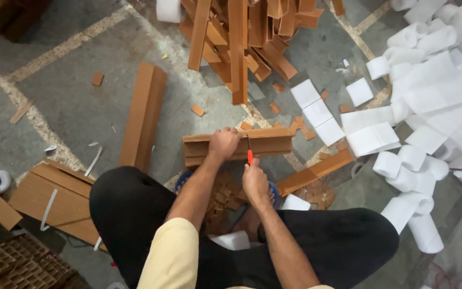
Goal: The person sits on the floor and uses a red utility knife to cut long brown cardboard strips into smaller pieces. The person repeatedly picks up a strip, cuts it, and places the resulting pieces onto a growing pile on the floor.
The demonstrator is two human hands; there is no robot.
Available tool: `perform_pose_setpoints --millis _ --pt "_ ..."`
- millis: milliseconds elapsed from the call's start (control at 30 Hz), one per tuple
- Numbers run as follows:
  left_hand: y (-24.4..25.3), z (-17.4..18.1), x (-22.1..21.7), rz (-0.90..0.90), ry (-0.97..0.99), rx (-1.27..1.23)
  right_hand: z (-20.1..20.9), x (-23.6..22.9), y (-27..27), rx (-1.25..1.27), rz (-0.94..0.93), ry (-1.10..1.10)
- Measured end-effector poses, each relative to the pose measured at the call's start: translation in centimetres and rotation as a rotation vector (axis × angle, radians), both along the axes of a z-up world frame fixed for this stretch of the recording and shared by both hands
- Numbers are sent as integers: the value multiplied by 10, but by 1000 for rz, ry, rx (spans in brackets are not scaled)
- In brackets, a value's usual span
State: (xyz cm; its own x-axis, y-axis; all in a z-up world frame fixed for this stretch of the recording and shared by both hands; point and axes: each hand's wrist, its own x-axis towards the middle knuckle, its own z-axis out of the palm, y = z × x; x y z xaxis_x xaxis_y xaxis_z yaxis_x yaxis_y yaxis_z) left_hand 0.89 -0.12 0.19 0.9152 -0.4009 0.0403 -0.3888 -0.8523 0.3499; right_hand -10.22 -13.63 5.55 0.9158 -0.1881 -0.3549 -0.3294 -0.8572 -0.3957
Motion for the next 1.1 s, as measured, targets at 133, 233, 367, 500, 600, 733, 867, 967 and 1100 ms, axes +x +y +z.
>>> perform_pose_setpoints --millis 133,233,367,500,600,733,867,967,1100 --pt "-6 -11 -8 -64 -112 46 -19 4 -9 5 -6 43" --pt "-5 -20 -5 -80 -187 43 -49 26 -14 -11 47 60" --pt "-4 -28 -9 -91 -266 24 -79 46 -16 -10 101 -12" --pt "-9 -21 -3 -4 -276 42 -61 56 -19 27 66 55" --pt "-7 -20 -13 27 -228 13 -31 23 -27 35 115 16" --pt "-3 -7 -6 4 -235 75 1 -38 -39 -15 173 156" --pt "3 10 -17 -4 -305 -10 -25 -49 -32 -165 327 334" --pt "23 16 -41 -31 -235 47 -55 -35 -22 -197 454 329" --pt "44 15 -55 -26 -415 105 -48 -5 -21 -85 385 -185"
